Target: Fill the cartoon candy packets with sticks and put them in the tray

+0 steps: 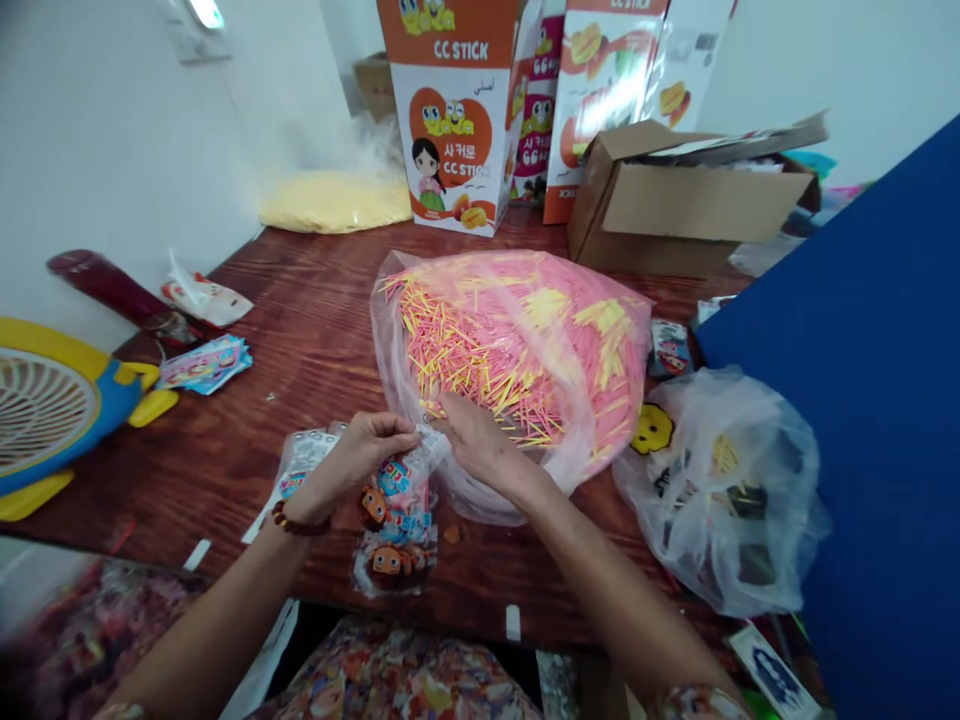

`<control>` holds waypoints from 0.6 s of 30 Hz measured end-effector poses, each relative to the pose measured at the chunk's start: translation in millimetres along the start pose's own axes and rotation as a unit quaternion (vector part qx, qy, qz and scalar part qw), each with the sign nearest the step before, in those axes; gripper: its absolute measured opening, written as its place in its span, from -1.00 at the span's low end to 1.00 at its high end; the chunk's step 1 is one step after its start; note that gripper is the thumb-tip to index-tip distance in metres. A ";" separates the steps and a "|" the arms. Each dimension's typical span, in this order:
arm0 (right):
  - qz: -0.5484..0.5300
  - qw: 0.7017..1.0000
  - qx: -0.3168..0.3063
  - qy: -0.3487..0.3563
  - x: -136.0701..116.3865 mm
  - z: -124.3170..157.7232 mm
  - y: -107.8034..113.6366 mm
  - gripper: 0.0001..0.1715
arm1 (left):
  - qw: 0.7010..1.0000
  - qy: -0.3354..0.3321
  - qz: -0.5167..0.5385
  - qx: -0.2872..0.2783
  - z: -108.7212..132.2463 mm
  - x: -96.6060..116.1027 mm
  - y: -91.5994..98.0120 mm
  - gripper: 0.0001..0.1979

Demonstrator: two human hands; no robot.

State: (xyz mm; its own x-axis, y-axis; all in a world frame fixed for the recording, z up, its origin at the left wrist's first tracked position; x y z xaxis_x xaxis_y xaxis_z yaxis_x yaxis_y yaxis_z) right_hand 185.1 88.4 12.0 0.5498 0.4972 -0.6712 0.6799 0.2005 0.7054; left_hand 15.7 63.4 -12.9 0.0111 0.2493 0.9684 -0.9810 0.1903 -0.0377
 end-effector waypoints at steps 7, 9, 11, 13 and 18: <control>-0.063 0.998 -0.008 -0.030 8.4 5.4 9.1 -0.83 | 0.995 -0.065 -0.072 -0.027 4.5 3.6 -4.3 -0.64; -0.164 0.980 0.048 -0.097 10.1 6.5 18.3 -0.81 | 0.990 -0.110 -0.080 -0.021 6.5 5.4 -6.4 -0.67; -0.277 0.940 0.137 -0.145 7.8 7.8 25.7 -0.79 | 0.986 -0.147 -0.075 -0.013 8.2 7.1 -9.7 -0.71; -0.363 0.894 0.216 -0.152 0.9 8.2 28.0 -0.77 | 0.984 -0.166 -0.059 -0.011 9.5 9.1 -14.8 -0.72; -0.452 0.843 0.269 -0.111 -19.1 1.8 18.5 -0.77 | 0.985 -0.172 -0.030 -0.007 10.8 15.4 -27.2 -0.68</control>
State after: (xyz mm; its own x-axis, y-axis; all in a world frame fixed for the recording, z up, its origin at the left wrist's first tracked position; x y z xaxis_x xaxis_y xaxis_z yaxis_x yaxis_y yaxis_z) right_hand 188.1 81.1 37.4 -0.2754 0.1641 -0.9472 0.9584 -0.0297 -0.2838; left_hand 40.4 51.9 5.7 -0.0006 -0.0994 0.9950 -0.9780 0.2077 0.0201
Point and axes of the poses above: each hand's wrist, its own z-axis away from the middle knuckle, its own y-axis out of the back of the hand, x = y × z, the point moved 4 cm from there along -z, towards the middle knuckle, and after that the axes turned 10 degrees about z, right-handed, at the moved point
